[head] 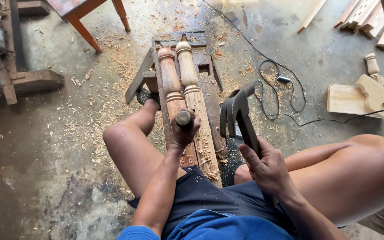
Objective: Chiseling a decorative wooden leg using a hammer and a handheld carving tool.
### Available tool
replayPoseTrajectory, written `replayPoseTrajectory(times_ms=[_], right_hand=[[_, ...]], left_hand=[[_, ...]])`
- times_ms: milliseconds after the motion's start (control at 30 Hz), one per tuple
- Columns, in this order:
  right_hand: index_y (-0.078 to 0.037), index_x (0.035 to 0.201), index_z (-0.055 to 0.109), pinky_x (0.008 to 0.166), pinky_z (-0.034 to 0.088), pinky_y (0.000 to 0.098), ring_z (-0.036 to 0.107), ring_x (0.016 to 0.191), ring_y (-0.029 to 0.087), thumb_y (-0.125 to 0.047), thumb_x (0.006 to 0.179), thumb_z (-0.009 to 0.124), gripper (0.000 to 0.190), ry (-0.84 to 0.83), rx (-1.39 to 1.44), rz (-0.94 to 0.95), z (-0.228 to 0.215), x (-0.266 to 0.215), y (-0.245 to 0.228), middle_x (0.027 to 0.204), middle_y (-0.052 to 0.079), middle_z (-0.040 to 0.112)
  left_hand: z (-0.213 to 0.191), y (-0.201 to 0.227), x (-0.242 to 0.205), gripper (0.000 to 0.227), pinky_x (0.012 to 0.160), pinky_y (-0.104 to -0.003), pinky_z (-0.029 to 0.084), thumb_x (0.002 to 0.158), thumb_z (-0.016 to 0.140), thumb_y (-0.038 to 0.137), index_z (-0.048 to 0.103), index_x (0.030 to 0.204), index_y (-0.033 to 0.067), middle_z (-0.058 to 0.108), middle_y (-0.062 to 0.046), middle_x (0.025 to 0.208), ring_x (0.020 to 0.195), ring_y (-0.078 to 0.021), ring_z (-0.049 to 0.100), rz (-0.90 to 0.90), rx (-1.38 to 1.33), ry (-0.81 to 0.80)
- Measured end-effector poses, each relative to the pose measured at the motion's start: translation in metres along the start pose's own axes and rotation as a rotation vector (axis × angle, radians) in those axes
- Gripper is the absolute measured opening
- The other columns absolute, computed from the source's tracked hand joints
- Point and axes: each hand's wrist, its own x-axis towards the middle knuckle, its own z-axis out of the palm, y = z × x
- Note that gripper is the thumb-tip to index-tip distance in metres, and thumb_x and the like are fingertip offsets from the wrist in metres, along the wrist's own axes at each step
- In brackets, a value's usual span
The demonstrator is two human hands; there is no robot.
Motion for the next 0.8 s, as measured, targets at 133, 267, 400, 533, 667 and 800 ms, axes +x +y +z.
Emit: replayPoseTrajectory(times_ms=[133,267,400,533,667,800], right_hand=[[-0.004,0.107,0.068,0.043,0.038,0.0251,0.047,0.053,0.002,-0.039,0.097,0.063,0.037,-0.023,0.009,-0.047,0.005,0.003,-0.008,0.058,-0.005,0.055],[-0.004,0.107,0.069,0.043,0.039,0.0275,0.049,0.050,0.005,-0.040,0.095,0.065,0.038,-0.034,0.001,0.031,0.008,0.004,-0.013,0.055,-0.002,0.054],[-0.003,0.098,0.067,0.044,0.040,0.0313,0.051,0.047,0.011,-0.037,0.096,0.067,0.034,-0.003,-0.173,-0.100,0.001,-0.006,-0.031,0.052,0.005,0.053],[-0.004,0.097,0.062,0.049,0.049,0.0281,0.067,0.054,0.011,-0.036,0.099,0.067,0.032,-0.004,-0.081,-0.515,-0.004,-0.019,-0.047,0.065,0.004,0.066],[-0.006,0.101,0.063,0.054,0.051,0.0385,0.070,0.061,0.028,-0.037,0.097,0.072,0.032,-0.114,-0.388,-0.432,0.018,0.003,-0.014,0.068,0.014,0.069],[-0.008,0.100,0.065,0.058,0.050,0.0517,0.068,0.068,0.044,-0.036,0.094,0.075,0.031,-0.119,-0.642,-0.205,0.020,0.017,0.005,0.068,0.022,0.069]], left_hand=[[0.002,0.011,0.001,0.022,0.079,-0.029,0.052,0.093,0.072,0.005,0.054,0.105,0.0026,0.063,-0.002,0.083,0.076,-0.0129,0.064,-0.043,-0.001,-0.033],[0.005,0.027,0.002,0.014,0.071,-0.027,0.056,0.090,0.073,0.006,0.060,0.096,0.0033,0.065,-0.002,0.079,0.073,-0.0116,0.067,-0.109,-0.083,-0.023],[0.009,0.031,0.001,0.014,0.071,-0.026,0.058,0.087,0.075,0.007,0.063,0.094,0.0037,0.068,-0.003,0.080,0.075,-0.0109,0.069,-0.095,-0.136,-0.013],[0.010,0.042,0.006,0.014,0.072,-0.026,0.058,0.085,0.076,0.007,0.063,0.092,0.0044,0.069,-0.003,0.078,0.075,-0.0109,0.071,-0.091,-0.074,-0.018],[0.012,0.018,0.000,0.015,0.069,-0.027,0.057,0.086,0.076,0.013,0.064,0.090,0.0062,0.070,-0.003,0.078,0.073,-0.0117,0.071,-0.075,0.048,-0.060],[0.020,-0.001,-0.003,0.024,0.064,-0.031,0.052,0.085,0.076,0.024,0.066,0.096,0.0045,0.065,-0.005,0.078,0.073,-0.0126,0.065,0.064,0.119,-0.062]])
